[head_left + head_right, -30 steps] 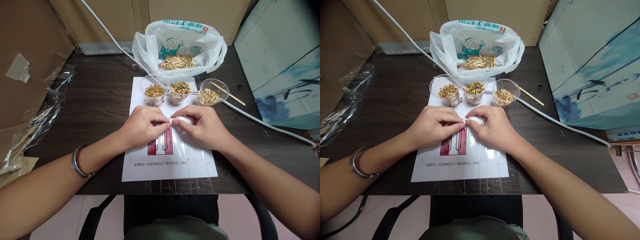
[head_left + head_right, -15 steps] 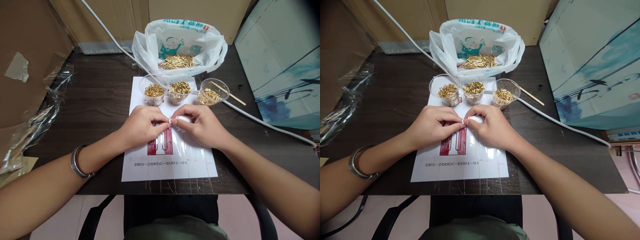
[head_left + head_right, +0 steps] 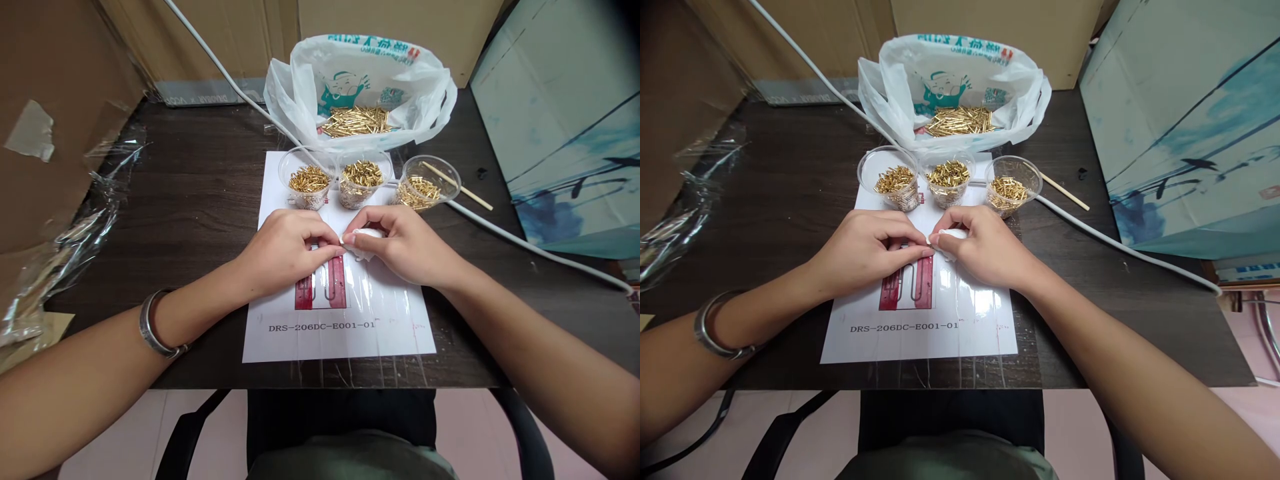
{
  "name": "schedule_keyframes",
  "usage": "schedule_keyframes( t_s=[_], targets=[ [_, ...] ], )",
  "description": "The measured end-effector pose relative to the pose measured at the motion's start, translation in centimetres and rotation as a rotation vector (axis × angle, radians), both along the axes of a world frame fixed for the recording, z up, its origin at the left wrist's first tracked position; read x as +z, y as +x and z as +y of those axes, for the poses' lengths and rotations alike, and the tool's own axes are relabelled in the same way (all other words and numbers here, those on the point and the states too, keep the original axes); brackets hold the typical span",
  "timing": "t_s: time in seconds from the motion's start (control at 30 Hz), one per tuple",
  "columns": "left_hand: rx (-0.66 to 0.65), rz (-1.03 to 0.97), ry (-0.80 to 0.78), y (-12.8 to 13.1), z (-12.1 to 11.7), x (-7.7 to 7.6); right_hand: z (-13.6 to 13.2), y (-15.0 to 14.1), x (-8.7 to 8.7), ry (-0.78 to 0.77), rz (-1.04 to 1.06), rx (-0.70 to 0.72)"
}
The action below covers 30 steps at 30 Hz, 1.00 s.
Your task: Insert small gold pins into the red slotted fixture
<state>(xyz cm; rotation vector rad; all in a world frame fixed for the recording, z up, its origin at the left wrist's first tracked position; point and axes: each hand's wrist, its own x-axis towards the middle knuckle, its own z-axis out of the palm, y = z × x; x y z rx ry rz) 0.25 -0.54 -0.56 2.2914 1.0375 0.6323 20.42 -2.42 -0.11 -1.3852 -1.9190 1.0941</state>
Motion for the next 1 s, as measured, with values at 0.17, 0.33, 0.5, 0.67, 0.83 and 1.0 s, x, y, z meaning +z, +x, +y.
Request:
schedule_keyframes(
  t_s=[0.17,0.33,0.5,0.67,0.83,1.0],
  targets=[
    [0.005,0.009,0.013,-0.02,-0.02,-0.02,0.02,0.05,-0.03,-0.001,0.01,-0.002],
    [0.004,0.014,0.028,-0.01,-0.01,-0.01,-0.06,0.03,-0.05,0.003,0.018,-0.011],
    [0.004,0.016,0.034,-0.06,-0.02,0.01,-0.13,0.14,-0.11,0.009,0.01,-0.011],
    [-0.002,0.016,0.024,-0.08,-0.01,0.13,-0.14,0.17,0.02,0.01,0.001,-0.001],
    [0.001,0.008,0.005,-0.04,0.01,0.19,-0.15,0.16,0.05,0.023,-0.003,-0.002],
    [0.004,0.013,-0.002,-0.05,0.04,0.21,-0.16,0.12,0.0,0.042,-0.004,-0.002]
  ],
)
